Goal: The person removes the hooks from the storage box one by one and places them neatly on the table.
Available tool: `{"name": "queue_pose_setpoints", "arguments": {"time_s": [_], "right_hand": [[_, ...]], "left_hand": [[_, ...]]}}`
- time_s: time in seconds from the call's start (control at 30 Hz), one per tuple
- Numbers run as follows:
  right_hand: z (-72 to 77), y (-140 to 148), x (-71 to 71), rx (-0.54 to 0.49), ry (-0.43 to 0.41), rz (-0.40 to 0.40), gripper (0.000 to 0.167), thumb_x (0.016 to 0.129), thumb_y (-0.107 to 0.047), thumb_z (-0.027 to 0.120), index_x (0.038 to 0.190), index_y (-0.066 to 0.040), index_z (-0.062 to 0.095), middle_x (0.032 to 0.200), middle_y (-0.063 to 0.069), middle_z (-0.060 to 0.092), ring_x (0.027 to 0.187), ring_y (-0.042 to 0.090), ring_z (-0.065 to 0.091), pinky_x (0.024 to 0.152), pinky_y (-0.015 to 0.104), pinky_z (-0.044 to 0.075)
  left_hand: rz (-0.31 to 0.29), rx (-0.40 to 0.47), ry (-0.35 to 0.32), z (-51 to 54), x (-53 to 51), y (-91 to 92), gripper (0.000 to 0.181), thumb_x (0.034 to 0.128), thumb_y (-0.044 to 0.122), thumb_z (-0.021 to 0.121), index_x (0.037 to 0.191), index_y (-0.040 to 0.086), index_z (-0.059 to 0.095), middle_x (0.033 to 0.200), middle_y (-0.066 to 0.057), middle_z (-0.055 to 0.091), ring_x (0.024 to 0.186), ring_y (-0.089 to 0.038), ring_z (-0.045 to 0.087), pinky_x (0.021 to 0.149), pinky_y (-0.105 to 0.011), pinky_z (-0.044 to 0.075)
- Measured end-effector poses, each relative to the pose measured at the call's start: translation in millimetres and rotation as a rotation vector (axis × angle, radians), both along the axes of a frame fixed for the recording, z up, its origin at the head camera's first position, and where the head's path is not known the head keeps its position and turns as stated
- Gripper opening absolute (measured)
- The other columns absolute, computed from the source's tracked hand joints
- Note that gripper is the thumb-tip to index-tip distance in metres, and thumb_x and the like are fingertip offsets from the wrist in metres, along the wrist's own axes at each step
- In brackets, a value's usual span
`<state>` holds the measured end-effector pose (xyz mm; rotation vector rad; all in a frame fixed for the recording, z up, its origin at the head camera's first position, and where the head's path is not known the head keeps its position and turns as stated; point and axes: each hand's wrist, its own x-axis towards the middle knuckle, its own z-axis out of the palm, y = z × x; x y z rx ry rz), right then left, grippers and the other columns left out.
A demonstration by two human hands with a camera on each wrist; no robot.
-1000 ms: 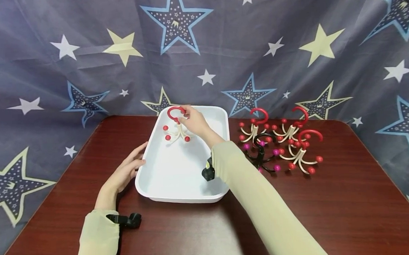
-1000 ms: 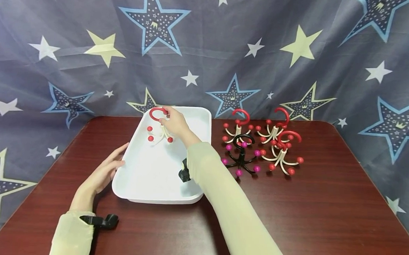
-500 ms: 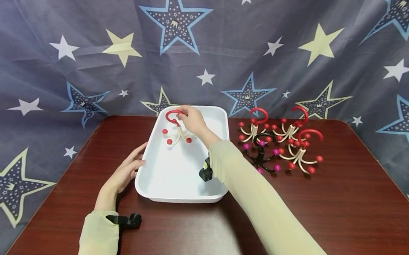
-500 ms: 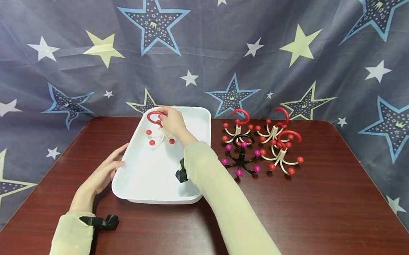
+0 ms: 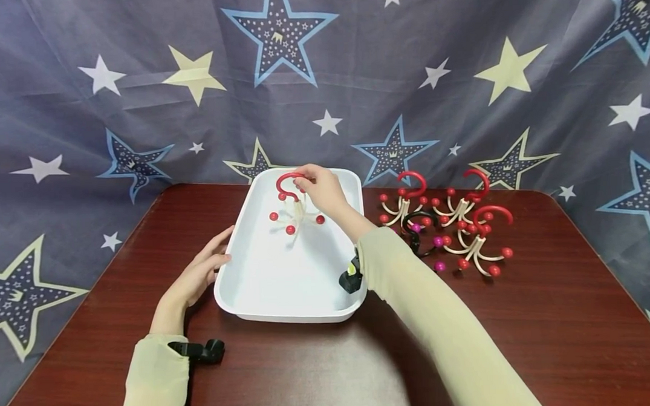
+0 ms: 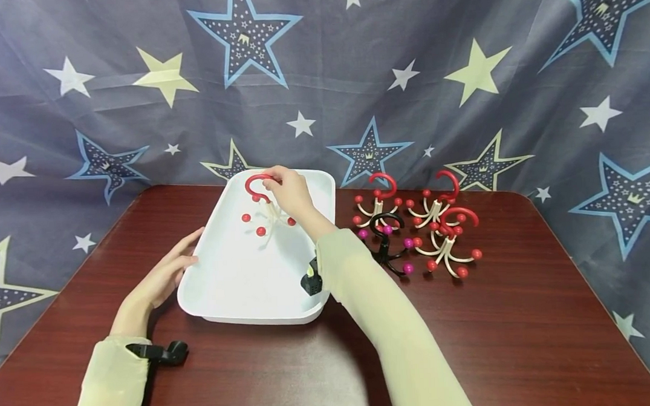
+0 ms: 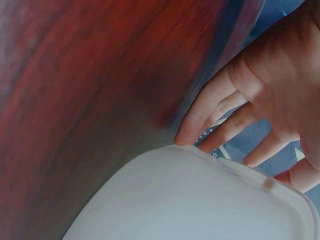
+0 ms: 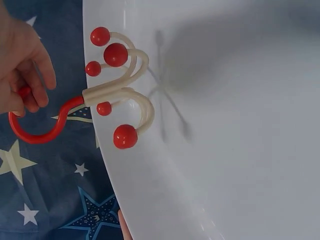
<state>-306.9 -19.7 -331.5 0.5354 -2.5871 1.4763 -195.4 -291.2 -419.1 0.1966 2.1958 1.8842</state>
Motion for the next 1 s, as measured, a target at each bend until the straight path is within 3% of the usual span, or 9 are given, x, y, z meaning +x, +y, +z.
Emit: {"name": "queue_pose_setpoints", "arguments": {"time_s": [0.33,0.63,0.83,0.93,1.0], "right_hand": [[3.2,33,15.6,-0.036,0.047,-0.026,0.020,0.092,-0.016,0.058,0.109,-0.008,0.067,0.098,0.008,0.071,0.086,0.018,0.064,0.072,0.025,0.046],[11.8,57,32.4,-0.125,0.067,-0.020,0.020,0.092,-0.017,0.059,0.108,-0.009,0.067,0.096,0.010,0.071,0.091,0.028,0.066,0.075,0.028,0.046],[21.8,72,50.1,-0.121,0.100,-0.026,0.020,0.092,-0.020,0.060,0.108,-0.013,0.067,0.097,0.006,0.071,0.086,0.016,0.065,0.062,0.021,0.042],[24.5,79,58.6,-0.140,0.115,-0.016,0.020,0.091,-0.019,0.060,0.108,-0.012,0.067,0.096,0.007,0.071,0.087,0.014,0.066,0.065,0.022,0.044],[26.2,84,63.4,-0.157,0.132,-0.012,0.020,0.091,-0.019,0.061,0.108,-0.010,0.068,0.095,0.009,0.072,0.090,0.015,0.068,0.076,0.021,0.046]], "left_hand": [[0.005,-0.004,0.005,-0.8,-0.1,-1.5,0.060,0.0976,0.018,0.042,0.151,0.025,0.016,0.123,-0.001,0.042,0.101,-0.004,0.059,0.079,-0.029,0.052],[-0.006,-0.006,0.000,-0.8,-0.2,-1.2,0.060,0.0982,0.019,0.042,0.151,0.027,0.015,0.125,-0.001,0.042,0.103,-0.003,0.058,0.080,-0.028,0.051],[-0.006,0.001,-0.002,-1.1,-0.7,0.8,0.060,0.0980,0.020,0.042,0.151,0.027,0.015,0.125,0.000,0.042,0.102,-0.003,0.058,0.080,-0.028,0.051],[-0.004,-0.003,-0.002,-1.4,-0.4,0.8,0.060,0.0981,0.019,0.042,0.151,0.027,0.015,0.125,0.000,0.041,0.102,-0.003,0.058,0.080,-0.028,0.051],[-0.003,-0.005,-0.001,-1.2,-0.1,0.5,0.060,0.0981,0.019,0.042,0.151,0.027,0.015,0.125,-0.001,0.041,0.102,-0.003,0.058,0.080,-0.028,0.051]]}}
